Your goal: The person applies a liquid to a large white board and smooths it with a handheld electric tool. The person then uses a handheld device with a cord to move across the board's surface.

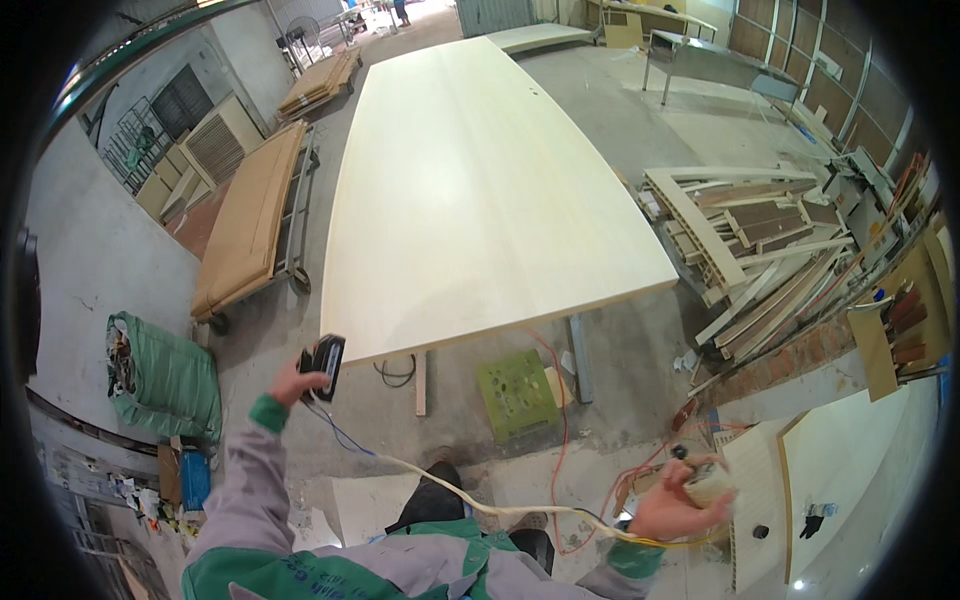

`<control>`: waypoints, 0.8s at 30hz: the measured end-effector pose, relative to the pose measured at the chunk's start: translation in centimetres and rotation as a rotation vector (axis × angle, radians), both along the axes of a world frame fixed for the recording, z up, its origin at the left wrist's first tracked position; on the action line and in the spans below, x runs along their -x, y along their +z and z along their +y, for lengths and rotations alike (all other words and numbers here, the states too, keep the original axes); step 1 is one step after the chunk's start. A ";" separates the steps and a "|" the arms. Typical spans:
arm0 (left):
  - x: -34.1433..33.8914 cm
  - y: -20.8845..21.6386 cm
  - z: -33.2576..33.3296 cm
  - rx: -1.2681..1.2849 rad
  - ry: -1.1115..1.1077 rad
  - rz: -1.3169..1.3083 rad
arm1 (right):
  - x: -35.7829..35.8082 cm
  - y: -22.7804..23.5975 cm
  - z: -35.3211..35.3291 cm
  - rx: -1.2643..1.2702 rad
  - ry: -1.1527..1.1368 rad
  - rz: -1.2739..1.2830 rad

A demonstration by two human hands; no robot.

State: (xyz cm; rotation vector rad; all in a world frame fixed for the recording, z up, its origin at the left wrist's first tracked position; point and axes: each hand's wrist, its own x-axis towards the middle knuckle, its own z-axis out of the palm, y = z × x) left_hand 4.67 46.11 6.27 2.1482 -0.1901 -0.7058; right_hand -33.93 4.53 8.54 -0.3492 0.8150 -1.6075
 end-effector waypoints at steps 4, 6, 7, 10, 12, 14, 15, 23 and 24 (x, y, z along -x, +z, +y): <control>-10.5 2.5 -2.1 -0.572 -0.235 -0.468 | -6.8 -1.7 7.6 0.051 0.238 0.007; -15.6 1.2 -3.6 -0.594 -0.361 -0.408 | -11.2 -2.2 11.2 0.122 0.384 0.032; -17.1 -0.3 -4.6 -0.634 -0.427 -0.445 | -13.7 -2.2 12.7 0.111 0.360 0.081; -22.3 -3.3 -7.7 -0.683 -0.539 -0.462 | -21.4 -1.6 17.2 0.062 0.441 -0.017; -23.5 -4.8 -8.6 -0.624 -0.547 -0.468 | -25.1 -0.7 19.7 0.047 0.457 0.007; -23.6 -5.8 -8.7 -0.533 -0.583 -0.523 | -27.1 -0.1 20.8 0.026 0.454 0.030; -23.4 -6.1 -8.5 -0.525 -0.596 -0.526 | -27.8 0.2 21.4 0.012 0.448 0.028; -22.5 -6.9 -6.1 -0.514 -0.667 -0.567 | -29.2 -0.2 21.8 -0.015 0.358 0.076; -22.3 -6.9 -6.1 -0.510 -0.665 -0.585 | -29.2 -0.2 21.8 -0.019 0.378 0.069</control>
